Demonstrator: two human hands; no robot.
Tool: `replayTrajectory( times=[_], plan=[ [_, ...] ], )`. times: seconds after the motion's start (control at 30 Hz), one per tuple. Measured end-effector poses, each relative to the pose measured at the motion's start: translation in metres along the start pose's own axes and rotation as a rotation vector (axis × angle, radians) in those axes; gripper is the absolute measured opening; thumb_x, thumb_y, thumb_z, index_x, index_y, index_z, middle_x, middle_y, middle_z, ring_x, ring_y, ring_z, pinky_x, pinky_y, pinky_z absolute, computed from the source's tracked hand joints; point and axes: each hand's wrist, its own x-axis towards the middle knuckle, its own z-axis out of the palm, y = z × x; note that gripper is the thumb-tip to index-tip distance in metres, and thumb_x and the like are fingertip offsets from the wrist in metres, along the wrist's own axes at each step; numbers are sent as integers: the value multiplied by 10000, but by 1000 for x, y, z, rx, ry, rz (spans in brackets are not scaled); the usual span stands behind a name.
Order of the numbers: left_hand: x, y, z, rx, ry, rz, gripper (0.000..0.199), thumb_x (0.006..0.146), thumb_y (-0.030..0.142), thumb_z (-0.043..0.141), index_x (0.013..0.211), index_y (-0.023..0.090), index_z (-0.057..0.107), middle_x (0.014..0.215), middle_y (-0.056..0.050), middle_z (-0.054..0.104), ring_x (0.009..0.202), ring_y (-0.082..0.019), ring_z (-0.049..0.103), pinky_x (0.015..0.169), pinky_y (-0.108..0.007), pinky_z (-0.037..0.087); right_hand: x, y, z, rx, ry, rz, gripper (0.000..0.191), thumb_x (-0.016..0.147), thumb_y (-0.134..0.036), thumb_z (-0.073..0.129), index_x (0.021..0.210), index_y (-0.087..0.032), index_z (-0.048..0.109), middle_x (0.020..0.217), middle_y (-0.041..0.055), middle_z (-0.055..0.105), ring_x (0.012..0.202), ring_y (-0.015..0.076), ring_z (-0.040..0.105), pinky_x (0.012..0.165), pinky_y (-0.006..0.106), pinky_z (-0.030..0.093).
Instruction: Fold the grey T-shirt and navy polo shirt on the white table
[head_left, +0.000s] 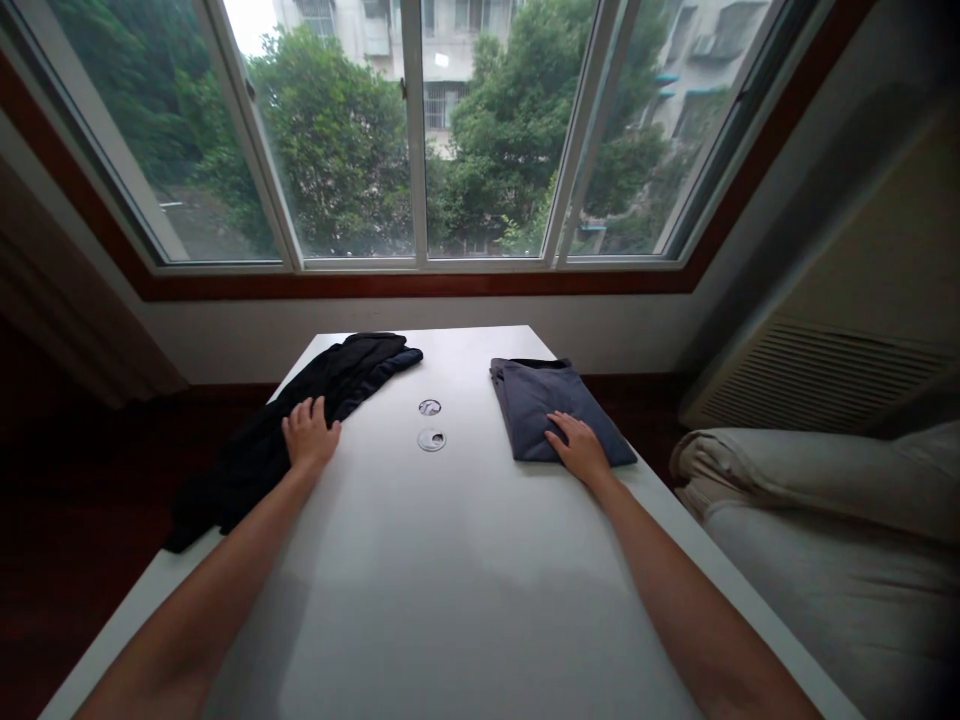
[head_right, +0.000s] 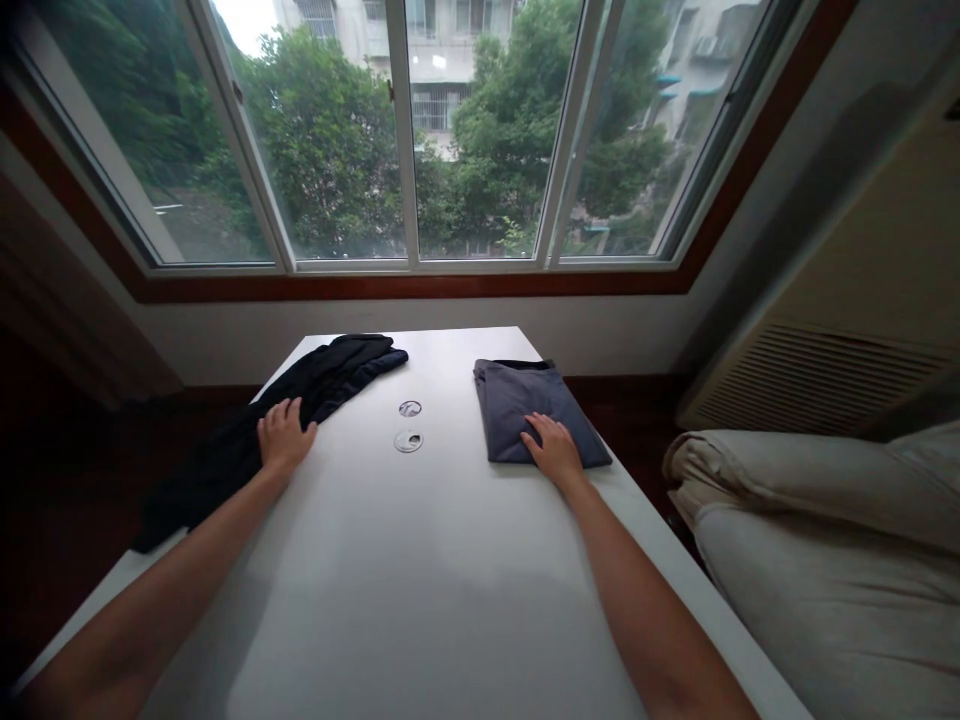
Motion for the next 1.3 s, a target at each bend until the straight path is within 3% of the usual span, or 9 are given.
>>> replayTrajectory(
  times=[0.07, 0.17, 0.37, 0.63, 0.87, 0.97, 1.1, 1.17, 1.3],
  plan=[
    [6, -32, -9, 62, -36, -101, 655, 963, 420, 516, 1537, 115, 436, 1527, -227, 476, 1390, -383, 432, 1139, -543, 342, 1, -1, 1, 6, 10, 2, 516, 1024, -464, 447, 1427, -183, 606, 1490, 115, 556, 1410, 285, 491, 1219, 503, 330],
    [10, -55, -16, 128, -171, -167, 583, 957, 479, 507, 1421, 128, 542, 1374, -218, 587, 1255, -384, 530, 1024, -495, 440, 2, -2, 1, 6, -1, 4, 507, 1022, -447, 453, 1430, -185, 601, 1488, 118, 558, 1408, 281, 495, 1215, 504, 337],
    [21, -50, -30, 97, -211, -198, 363, 1008, 372, 408, 1214, 161, 619, 1301, -193, 642, 1176, -368, 598, 937, -470, 481, 0, -8, -6, 8, -23, 24, 497, 1020, -418, 454, 1434, -183, 596, 1495, 121, 550, 1424, 279, 481, 1216, 503, 336],
    [15, 23, -77, -7, -238, -22, 377, 1066, 434, 324, 1262, 193, 539, 1036, -156, 740, 949, -359, 717, 774, -387, 484, 1, -10, -8, 28, -12, 14, 503, 1011, -430, 456, 1412, -169, 612, 1476, 130, 566, 1403, 280, 502, 1213, 492, 345],
    [-60, 104, -124, -378, -511, 394, 198, 1044, 387, 448, 1152, 246, 537, 940, -75, 734, 901, -285, 721, 723, -311, 424, 2, -21, -18, 70, 43, 21, 457, 990, -415, 471, 1311, -160, 672, 1386, 140, 629, 1324, 287, 559, 1177, 483, 397],
    [-104, 126, -156, -535, -758, 611, 158, 1012, 387, 522, 1112, 275, 569, 928, -53, 727, 835, -250, 699, 682, -302, 423, 7, -47, -30, 92, 86, -13, 371, 990, -394, 478, 1173, -184, 724, 1322, 118, 663, 1275, 275, 580, 1158, 453, 416],
    [-135, 138, -177, -811, -1160, 1066, 136, 996, 381, 570, 1072, 296, 643, 1000, -37, 737, 874, -208, 685, 732, -279, 478, 10, -116, -40, 247, 21, -121, 332, 1023, -384, 461, 1107, -206, 729, 1202, 100, 708, 1168, 254, 630, 1080, 401, 467],
    [-133, 137, -170, -848, -1177, 1097, 144, 1001, 341, 544, 1001, 274, 671, 1006, -38, 734, 885, -198, 673, 770, -276, 486, 7, -159, -38, 370, -83, -186, 314, 1035, -389, 474, 1108, -219, 727, 1161, 88, 718, 1113, 240, 655, 1020, 375, 497],
    [-109, 109, -132, -634, -910, 751, 201, 967, 264, 497, 828, 230, 638, 840, -18, 679, 759, -175, 608, 712, -274, 443, 4, -236, -27, 564, -211, -296, 249, 1025, -387, 542, 1098, -240, 730, 1122, 57, 723, 1055, 220, 670, 944, 350, 515]
  ],
)
